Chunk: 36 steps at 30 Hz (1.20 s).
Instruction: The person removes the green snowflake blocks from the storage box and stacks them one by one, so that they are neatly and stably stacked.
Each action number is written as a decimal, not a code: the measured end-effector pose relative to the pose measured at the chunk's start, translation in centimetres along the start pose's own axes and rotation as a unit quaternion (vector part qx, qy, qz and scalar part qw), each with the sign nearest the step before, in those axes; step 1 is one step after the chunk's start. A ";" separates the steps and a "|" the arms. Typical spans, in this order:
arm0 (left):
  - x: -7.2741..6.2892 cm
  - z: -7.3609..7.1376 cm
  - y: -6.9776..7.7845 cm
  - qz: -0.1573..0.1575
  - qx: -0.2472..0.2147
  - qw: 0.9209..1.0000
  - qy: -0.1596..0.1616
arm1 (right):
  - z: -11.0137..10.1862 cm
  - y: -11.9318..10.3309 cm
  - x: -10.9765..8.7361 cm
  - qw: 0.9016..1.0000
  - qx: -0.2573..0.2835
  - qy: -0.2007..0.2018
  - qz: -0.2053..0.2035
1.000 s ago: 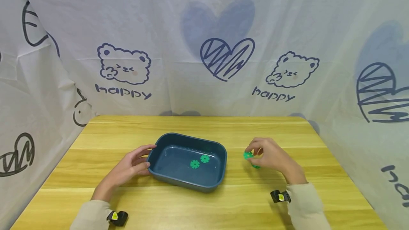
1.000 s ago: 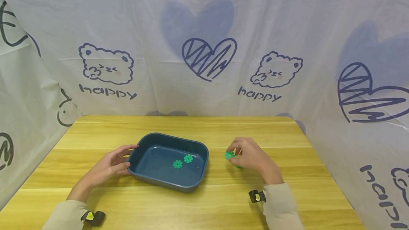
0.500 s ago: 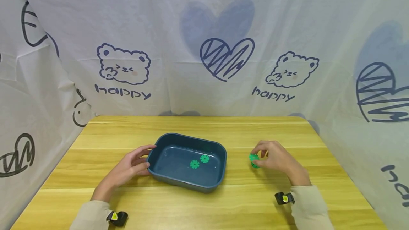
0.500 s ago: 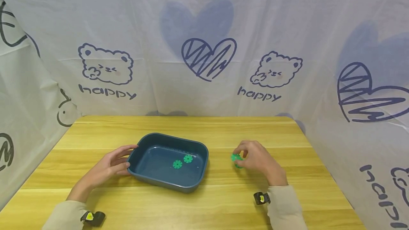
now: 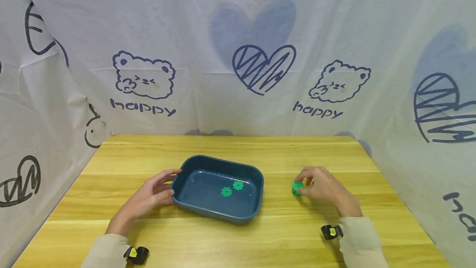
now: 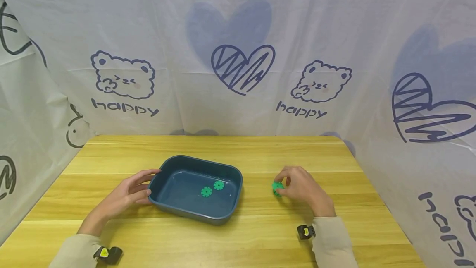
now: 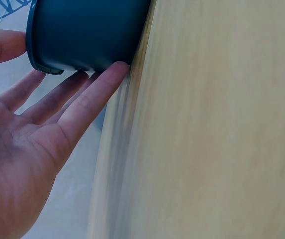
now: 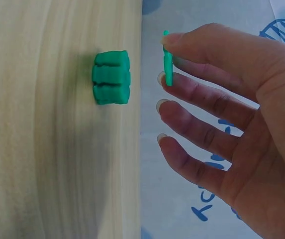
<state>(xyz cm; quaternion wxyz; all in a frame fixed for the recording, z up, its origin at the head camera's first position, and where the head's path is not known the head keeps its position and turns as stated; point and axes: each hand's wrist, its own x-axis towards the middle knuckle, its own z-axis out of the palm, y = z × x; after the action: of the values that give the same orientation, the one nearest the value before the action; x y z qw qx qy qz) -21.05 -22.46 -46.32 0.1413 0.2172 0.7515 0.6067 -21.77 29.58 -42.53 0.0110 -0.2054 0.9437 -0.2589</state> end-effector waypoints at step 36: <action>0.0 0.1 0.0 0.002 0.011 1.000 0.004 | 1.2 1.8 -0.1 1.000 0.014 -0.001 0.026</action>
<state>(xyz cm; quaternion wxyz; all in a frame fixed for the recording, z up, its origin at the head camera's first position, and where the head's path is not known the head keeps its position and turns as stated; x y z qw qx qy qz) -20.97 -22.37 -46.31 0.1350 0.2181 0.7582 0.5995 -22.22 30.42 -44.44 0.0219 -0.1808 0.9450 -0.2718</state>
